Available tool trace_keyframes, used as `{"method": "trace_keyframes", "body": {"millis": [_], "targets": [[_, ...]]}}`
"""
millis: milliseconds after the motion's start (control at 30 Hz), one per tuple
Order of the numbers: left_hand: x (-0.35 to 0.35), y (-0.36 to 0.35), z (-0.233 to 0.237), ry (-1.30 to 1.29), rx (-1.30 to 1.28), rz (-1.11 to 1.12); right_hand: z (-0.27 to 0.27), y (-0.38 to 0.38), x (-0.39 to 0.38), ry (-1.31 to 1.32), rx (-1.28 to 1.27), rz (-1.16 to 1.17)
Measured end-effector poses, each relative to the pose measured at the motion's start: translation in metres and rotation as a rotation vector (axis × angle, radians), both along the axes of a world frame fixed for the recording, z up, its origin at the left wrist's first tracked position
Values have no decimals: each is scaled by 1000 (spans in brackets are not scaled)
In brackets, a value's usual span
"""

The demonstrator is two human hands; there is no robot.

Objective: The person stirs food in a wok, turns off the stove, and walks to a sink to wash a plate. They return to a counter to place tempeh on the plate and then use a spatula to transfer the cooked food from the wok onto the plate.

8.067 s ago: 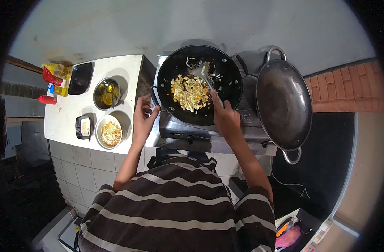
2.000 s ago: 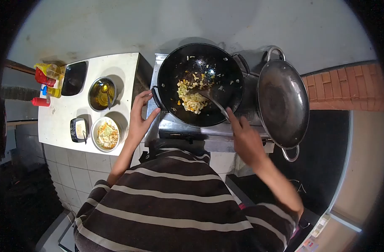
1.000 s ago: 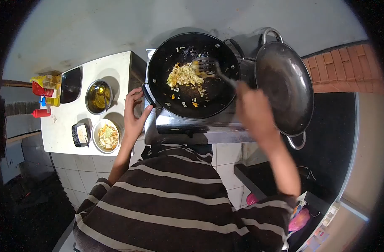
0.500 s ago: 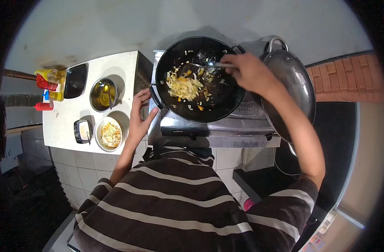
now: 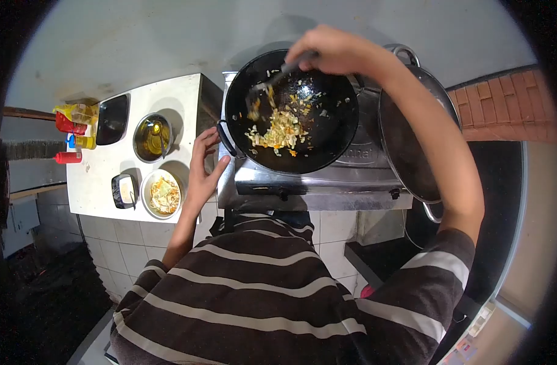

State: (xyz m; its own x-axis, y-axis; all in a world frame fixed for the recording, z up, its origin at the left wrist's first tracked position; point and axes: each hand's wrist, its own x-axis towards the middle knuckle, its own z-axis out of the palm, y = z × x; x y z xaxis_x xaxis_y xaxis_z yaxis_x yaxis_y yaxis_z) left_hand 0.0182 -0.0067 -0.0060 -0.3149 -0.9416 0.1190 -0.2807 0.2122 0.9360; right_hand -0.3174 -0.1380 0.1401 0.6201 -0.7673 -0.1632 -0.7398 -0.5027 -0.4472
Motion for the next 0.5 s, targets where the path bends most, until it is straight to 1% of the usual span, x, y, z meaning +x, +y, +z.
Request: {"method": "trace_keyframes", "body": {"millis": [33, 67, 133, 167, 200, 267, 333, 433, 500], "targets": [[0, -1, -3, -10, -13, 3, -3, -7, 2, -3, -113, -12], [1, 0, -4, -15, -13, -4, -7, -13, 6, -8, -113, -19], [0, -1, -6, -31, -2, 6, -14, -18, 17, 27, -79, -33], [0, 0, -9, -36, -3, -1, -22, -12, 21, 44, -75, 32], [0, 0, -13, -18, -18, 6, -35, -10, 17, 37, -4, 69], [1, -1, -11, 7, -37, 22, -33, 11, 7, -16, 38, 113], [-1, 1, -3, -41, -18, 17, 1, 46, 5, 86, -45, -49], [-2, 1, -3, -13, -30, 29, 28, 51, -10, 149, -90, -41], [-2, 3, -3, -15, -22, 39, 35, 56, -17, 396, -292, -224]]}}
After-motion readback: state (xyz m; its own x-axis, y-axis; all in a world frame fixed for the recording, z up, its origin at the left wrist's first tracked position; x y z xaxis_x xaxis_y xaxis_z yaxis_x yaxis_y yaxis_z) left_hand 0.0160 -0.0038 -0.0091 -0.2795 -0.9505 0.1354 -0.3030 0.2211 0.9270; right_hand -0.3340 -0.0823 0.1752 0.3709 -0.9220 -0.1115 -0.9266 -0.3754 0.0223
